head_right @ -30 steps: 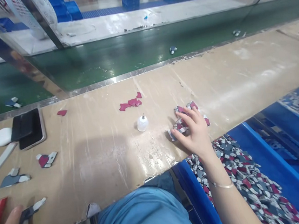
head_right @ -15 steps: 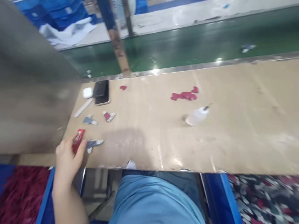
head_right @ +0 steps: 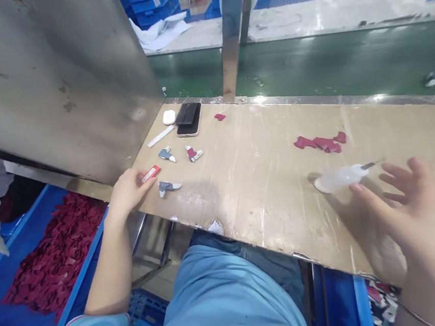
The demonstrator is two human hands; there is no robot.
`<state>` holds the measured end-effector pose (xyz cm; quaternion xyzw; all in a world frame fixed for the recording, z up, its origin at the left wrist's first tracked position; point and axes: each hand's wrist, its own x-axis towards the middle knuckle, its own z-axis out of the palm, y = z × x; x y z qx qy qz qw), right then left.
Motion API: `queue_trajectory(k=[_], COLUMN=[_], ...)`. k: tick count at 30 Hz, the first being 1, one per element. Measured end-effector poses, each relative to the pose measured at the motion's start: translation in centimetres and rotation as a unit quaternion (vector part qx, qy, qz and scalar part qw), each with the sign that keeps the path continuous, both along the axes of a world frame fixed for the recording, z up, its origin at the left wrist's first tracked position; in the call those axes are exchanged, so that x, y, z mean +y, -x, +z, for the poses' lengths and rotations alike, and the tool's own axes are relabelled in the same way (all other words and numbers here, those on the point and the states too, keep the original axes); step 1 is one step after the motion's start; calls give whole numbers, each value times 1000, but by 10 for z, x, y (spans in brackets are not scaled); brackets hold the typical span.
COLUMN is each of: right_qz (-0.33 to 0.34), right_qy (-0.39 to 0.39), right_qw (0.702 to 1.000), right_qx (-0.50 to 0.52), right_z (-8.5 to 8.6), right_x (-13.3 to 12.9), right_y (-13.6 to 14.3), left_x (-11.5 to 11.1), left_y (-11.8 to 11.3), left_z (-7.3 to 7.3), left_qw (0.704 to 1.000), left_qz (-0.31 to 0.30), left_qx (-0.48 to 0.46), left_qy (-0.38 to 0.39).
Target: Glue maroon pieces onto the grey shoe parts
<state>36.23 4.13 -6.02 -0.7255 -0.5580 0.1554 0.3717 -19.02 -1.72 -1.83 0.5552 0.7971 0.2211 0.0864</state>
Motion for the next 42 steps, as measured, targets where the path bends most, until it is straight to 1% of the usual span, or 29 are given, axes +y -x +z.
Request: queue_trajectory(k=[2, 3, 5, 7, 9, 11, 13, 14, 15, 17, 19, 20, 22, 23, 24, 25, 26, 27, 28, 29, 31, 33, 34, 35, 36, 37, 39, 40, 42], right_qz=[1, 7, 28, 53, 77, 111, 151, 159, 162, 155, 132, 120, 125, 174, 252, 329, 381, 396, 372, 332, 230, 156, 127, 101, 79, 55, 16, 4, -15], right_qy=[10, 17, 40, 67, 88, 77, 68, 67, 64, 57, 40, 19, -57, -141, -206, -227, -220, -219, -227, -234, -253, -259, -255, -246, -232, -213, -176, -165, -157], right_qw=[997, 995, 995, 994, 993, 987, 962, 953, 949, 949, 953, 955, 957, 949, 930, 907, 891, 885, 891, 902, 926, 945, 955, 964, 968, 968, 951, 943, 938], right_qx=[82, 102, 88, 63, 14, -86, -218, -248, -264, -268, -269, -270, -256, -220, -169, -130, -110, -113, -130, -148, -162, -122, -79, -21, 47, 123, 252, 289, 308], right_z=[2, 3, 3, 5, 12, 22, 33, 37, 40, 41, 39, 38, 38, 39, 40, 42, 44, 45, 45, 45, 42, 36, 33, 30, 26, 23, 18, 15, 11], right_x=[11, 15, 22, 30, 39, 50, 60, 65, 69, 72, 63, 54, 22, 2, -18, -38, -56, -69, -78, -82, -80, -69, -63, -58, -53, -50, -45, -45, -45], right_y=[19, 26, 35, 43, 57, 75, 92, 99, 105, 110, 111, 112, 120, 126, 134, 143, 151, 158, 163, 166, 160, 145, 136, 128, 120, 113, 105, 102, 98], left_x=[-10, -19, -40, -62, -81, -95, -104, -108, -110, -114, -111, -107, -92, -80, -67, -53, -38, -23, -10, 2, 20, 36, 44, 54, 65, 79, 113, 132, 168], left_y=[-3, -4, -9, -14, -21, -29, -37, -42, -48, -60, -77, -87, -111, -123, -137, -150, -164, -178, -191, -205, -228, -247, -255, -261, -267, -272, -284, -292, -310], left_z=[0, -1, -5, -9, -10, -6, 1, 4, 8, 12, 13, 14, 16, 17, 19, 22, 25, 28, 32, 35, 43, 51, 55, 58, 61, 62, 60, 57, 50], left_qw=[999, 999, 996, 992, 987, 983, 980, 979, 977, 972, 963, 956, 942, 934, 927, 918, 910, 901, 892, 884, 862, 832, 827, 833, 847, 870, 906, 917, 930], left_qz=[-19, -22, -12, 12, 30, 35, 34, 33, 32, 23, 8, -4, -41, -72, -108, -152, -188, -221, -251, -274, -314, -357, -375, -387, -389, -380, -344, -326, -302], left_qx=[-29, -44, -70, -90, -110, -128, -142, -147, -153, -178, -224, -253, -310, -333, -350, -359, -365, -369, -374, -379, -398, -422, -414, -385, -340, -281, -187, -157, -109], left_qy=[-14, -24, -54, -89, -115, -129, -136, -140, -143, -150, -152, -148, -126, -107, -87, -65, -58, -49, -40, -31, -4, 38, 65, 94, 121, 142, 164, 169, 178])
